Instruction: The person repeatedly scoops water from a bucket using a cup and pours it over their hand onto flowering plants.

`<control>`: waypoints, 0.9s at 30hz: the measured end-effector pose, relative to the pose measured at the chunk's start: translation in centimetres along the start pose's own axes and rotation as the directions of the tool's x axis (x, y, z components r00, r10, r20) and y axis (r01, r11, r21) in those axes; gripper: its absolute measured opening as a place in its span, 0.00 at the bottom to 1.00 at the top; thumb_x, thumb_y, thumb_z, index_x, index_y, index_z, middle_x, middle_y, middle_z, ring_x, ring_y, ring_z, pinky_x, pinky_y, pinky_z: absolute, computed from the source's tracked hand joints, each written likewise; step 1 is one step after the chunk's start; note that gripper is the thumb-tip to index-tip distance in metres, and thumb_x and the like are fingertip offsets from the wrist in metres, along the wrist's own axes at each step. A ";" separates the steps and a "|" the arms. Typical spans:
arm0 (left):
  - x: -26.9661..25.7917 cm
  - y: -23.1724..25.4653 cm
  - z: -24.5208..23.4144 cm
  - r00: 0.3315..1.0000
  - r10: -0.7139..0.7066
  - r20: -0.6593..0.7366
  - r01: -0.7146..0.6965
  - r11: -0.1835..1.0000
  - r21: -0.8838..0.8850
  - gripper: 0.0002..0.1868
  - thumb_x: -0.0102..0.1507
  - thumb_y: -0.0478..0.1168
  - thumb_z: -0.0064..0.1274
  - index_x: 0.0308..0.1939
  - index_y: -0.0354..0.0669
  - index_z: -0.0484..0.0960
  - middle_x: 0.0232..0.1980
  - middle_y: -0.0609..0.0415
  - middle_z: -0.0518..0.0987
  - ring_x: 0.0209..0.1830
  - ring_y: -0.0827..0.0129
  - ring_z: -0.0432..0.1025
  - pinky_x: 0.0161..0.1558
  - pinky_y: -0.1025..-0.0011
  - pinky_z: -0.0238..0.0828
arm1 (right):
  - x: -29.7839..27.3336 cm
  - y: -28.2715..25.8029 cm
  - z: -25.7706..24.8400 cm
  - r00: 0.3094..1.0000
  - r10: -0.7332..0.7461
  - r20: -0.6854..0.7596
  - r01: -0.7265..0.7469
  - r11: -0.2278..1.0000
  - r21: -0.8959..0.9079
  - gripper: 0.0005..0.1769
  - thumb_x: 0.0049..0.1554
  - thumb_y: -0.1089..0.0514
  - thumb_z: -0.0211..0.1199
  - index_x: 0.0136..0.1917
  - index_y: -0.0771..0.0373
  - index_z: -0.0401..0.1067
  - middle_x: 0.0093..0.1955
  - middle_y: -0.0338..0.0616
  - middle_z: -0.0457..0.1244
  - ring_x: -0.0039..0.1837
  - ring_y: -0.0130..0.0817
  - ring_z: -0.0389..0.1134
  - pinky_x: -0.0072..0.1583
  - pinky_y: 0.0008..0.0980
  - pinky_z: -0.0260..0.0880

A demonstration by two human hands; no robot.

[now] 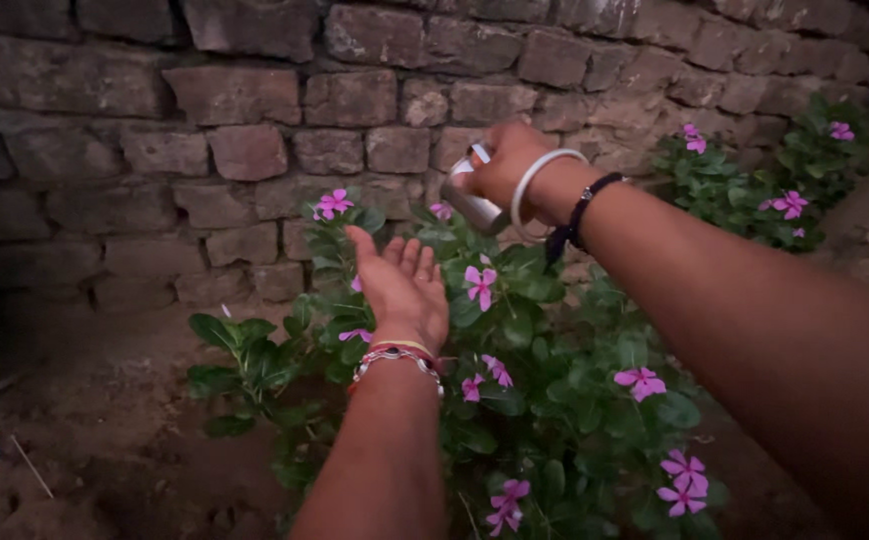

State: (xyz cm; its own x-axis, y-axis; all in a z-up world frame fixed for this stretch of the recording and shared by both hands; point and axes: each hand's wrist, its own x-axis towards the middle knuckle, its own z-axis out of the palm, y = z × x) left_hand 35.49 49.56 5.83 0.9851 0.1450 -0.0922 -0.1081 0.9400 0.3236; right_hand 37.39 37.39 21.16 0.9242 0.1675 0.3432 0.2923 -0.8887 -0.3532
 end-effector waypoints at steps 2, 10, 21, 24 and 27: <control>0.1 0.6 -0.2 1.000 0.003 0.002 -0.003 0.999 -0.035 0.62 0.58 0.78 0.39 0.78 0.29 0.50 0.81 0.37 0.54 0.82 0.49 0.48 0.77 0.55 0.36 | 0.0 -0.3 0.2 1.000 -0.012 0.011 0.012 1.000 -0.011 0.21 0.51 0.46 0.75 0.48 0.62 0.76 0.46 0.49 0.71 0.48 0.40 0.71 0.52 0.40 0.70; -0.3 0.7 0.0 0.999 -0.042 0.000 0.042 0.998 -0.051 0.64 0.57 0.79 0.39 0.77 0.28 0.48 0.80 0.35 0.54 0.82 0.50 0.48 0.78 0.56 0.37 | -0.7 -0.1 0.4 0.981 -0.091 0.174 0.053 0.976 0.210 0.19 0.51 0.50 0.75 0.46 0.64 0.71 0.39 0.45 0.67 0.40 0.36 0.66 0.40 0.41 0.66; -0.8 -2.9 1.6 0.989 -0.114 0.089 0.121 0.990 -0.069 0.69 0.54 0.80 0.44 0.78 0.26 0.45 0.81 0.34 0.50 0.82 0.47 0.47 0.77 0.53 0.36 | 0.4 5.9 -0.9 0.955 -0.269 0.124 0.288 0.940 -0.181 0.19 0.48 0.46 0.75 0.41 0.62 0.74 0.42 0.52 0.71 0.46 0.47 0.73 0.49 0.45 0.70; -0.7 -4.1 1.8 0.986 -0.159 0.056 0.160 0.987 -0.022 0.69 0.53 0.81 0.43 0.77 0.27 0.47 0.80 0.33 0.53 0.82 0.49 0.48 0.77 0.55 0.38 | 0.9 8.3 -1.1 0.977 -0.190 0.098 0.210 0.937 -0.279 0.22 0.48 0.43 0.75 0.42 0.61 0.75 0.43 0.55 0.70 0.48 0.53 0.73 0.52 0.47 0.71; 0.0 -5.5 1.1 0.979 -0.171 0.114 0.173 0.985 -0.008 0.70 0.54 0.83 0.40 0.77 0.24 0.44 0.81 0.31 0.51 0.82 0.48 0.49 0.78 0.59 0.39 | 0.9 10.2 -1.4 0.987 -0.149 0.061 0.160 0.938 -0.306 0.23 0.47 0.43 0.75 0.44 0.61 0.74 0.44 0.55 0.70 0.50 0.55 0.72 0.53 0.50 0.71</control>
